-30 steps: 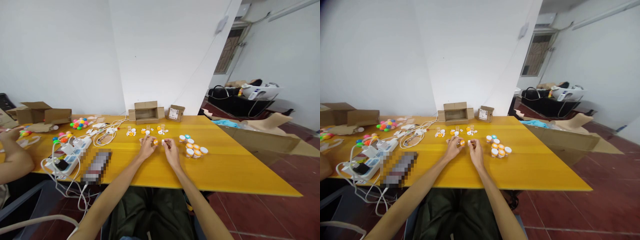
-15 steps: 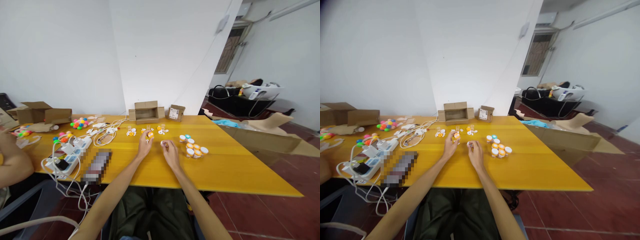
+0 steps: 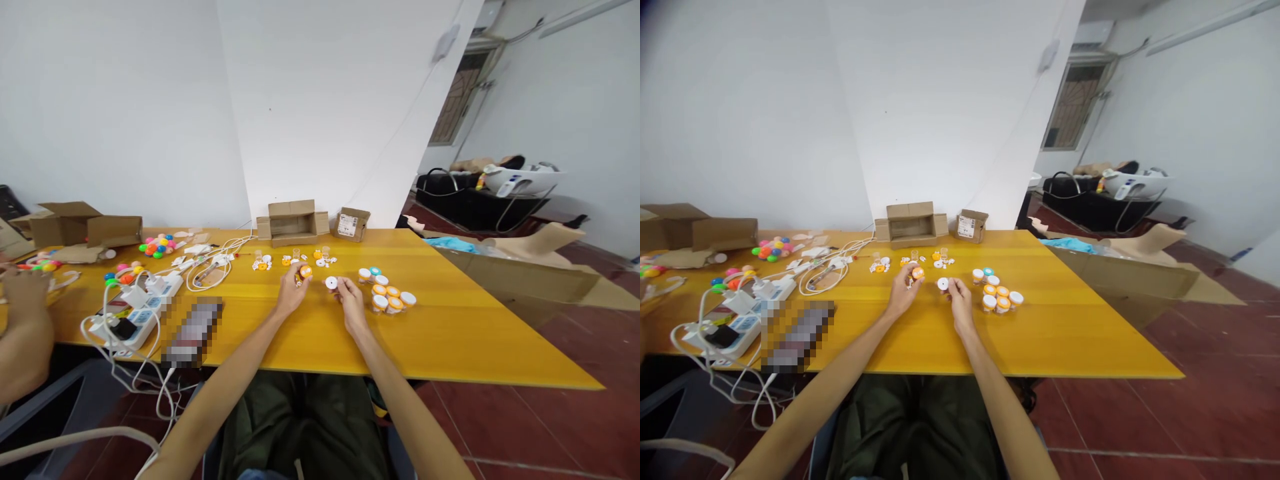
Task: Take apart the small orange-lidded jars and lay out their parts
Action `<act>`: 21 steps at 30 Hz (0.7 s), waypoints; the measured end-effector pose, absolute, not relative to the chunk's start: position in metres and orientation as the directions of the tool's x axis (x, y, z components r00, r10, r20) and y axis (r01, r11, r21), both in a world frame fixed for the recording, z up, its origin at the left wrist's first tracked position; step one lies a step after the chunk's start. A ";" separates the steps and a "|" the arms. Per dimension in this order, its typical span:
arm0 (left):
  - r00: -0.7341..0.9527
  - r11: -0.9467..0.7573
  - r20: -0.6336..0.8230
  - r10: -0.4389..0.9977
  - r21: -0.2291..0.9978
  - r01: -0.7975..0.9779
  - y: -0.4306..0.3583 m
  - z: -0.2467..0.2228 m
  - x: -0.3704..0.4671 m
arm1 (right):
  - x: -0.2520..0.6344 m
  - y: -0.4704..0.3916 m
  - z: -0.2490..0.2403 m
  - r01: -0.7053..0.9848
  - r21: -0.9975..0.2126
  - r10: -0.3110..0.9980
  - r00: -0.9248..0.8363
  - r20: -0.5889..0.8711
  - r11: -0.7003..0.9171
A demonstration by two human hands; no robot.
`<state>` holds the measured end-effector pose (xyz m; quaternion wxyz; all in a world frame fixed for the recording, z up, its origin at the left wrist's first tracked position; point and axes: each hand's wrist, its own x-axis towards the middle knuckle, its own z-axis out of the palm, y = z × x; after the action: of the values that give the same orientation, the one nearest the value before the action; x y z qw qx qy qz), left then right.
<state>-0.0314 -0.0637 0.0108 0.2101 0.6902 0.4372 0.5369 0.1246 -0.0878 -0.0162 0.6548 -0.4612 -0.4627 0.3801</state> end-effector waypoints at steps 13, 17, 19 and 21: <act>0.027 -0.556 0.586 0.810 0.752 0.355 -0.066 0.013 -0.030 | 0.117 -0.092 -0.020 0.382 -0.810 0.825 0.179 0.537 0.444; 0.025 -0.549 0.579 0.815 0.757 0.354 -0.066 0.013 -0.030 | 0.113 -0.091 -0.030 0.592 -0.634 0.795 -0.019 0.607 0.498; 0.025 -0.544 0.573 0.819 0.763 0.348 -0.066 0.014 -0.030 | 0.113 -0.089 -0.033 0.602 -0.602 0.779 -0.052 0.625 0.524; 0.023 -0.538 0.567 0.824 0.769 0.345 -0.066 0.014 -0.030 | 0.113 -0.087 -0.036 0.580 -0.608 0.773 -0.062 0.631 0.543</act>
<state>-0.0300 -0.0658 0.0138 0.2169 0.6815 0.4286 0.5521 0.1134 -0.0871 -0.0356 0.4998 -0.4683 -0.7222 0.0966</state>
